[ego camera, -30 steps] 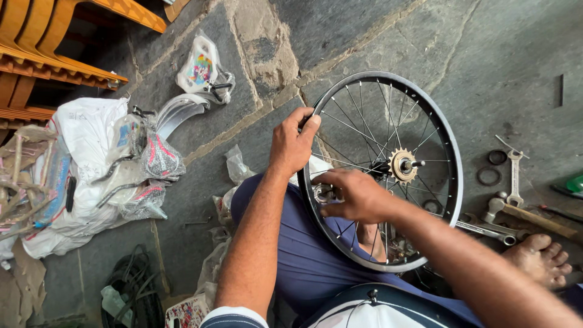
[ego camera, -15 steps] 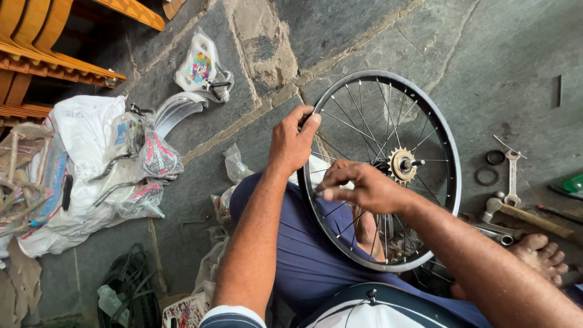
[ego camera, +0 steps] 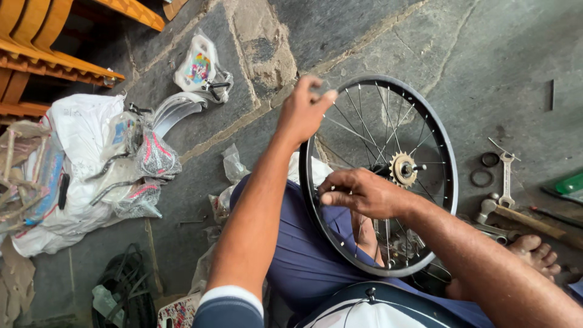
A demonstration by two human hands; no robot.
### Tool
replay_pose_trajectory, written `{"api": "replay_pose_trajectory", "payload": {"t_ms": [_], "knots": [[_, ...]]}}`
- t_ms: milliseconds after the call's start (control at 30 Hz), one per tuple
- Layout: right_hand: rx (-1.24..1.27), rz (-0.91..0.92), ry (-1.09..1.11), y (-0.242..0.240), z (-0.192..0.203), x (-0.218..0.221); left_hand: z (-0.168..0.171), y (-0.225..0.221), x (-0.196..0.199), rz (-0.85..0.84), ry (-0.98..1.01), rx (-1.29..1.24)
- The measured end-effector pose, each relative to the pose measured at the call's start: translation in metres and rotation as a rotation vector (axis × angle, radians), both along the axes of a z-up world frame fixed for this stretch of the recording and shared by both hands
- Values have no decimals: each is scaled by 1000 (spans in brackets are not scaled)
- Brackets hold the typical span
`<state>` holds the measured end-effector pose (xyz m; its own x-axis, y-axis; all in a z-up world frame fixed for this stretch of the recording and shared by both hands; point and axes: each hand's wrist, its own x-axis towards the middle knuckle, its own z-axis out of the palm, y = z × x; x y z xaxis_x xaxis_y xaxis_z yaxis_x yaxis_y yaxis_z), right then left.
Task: The person prepares and installs spokes into a bicycle wheel rim by hand, handling small hub components and cleaning parts with a cloth.
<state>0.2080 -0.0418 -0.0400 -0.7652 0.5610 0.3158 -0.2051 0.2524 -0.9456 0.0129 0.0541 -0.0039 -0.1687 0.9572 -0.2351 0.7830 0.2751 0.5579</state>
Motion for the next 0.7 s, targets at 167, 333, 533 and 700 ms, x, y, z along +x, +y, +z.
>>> {"api": "replay_pose_trajectory", "payload": {"t_ms": [167,333,533,700], "knots": [[-134,98,-349,-2,14,0,-23,19,5,-281,310,-112],[-158,12,-261,6,15,13,-19,-27,-23,-251,168,-52],[17,-81,-221,-3,12,3,-4,-67,-28,-160,129,80],[-511,-28,-459,-21,6,-17,1,-67,-21,-61,92,38]]}}
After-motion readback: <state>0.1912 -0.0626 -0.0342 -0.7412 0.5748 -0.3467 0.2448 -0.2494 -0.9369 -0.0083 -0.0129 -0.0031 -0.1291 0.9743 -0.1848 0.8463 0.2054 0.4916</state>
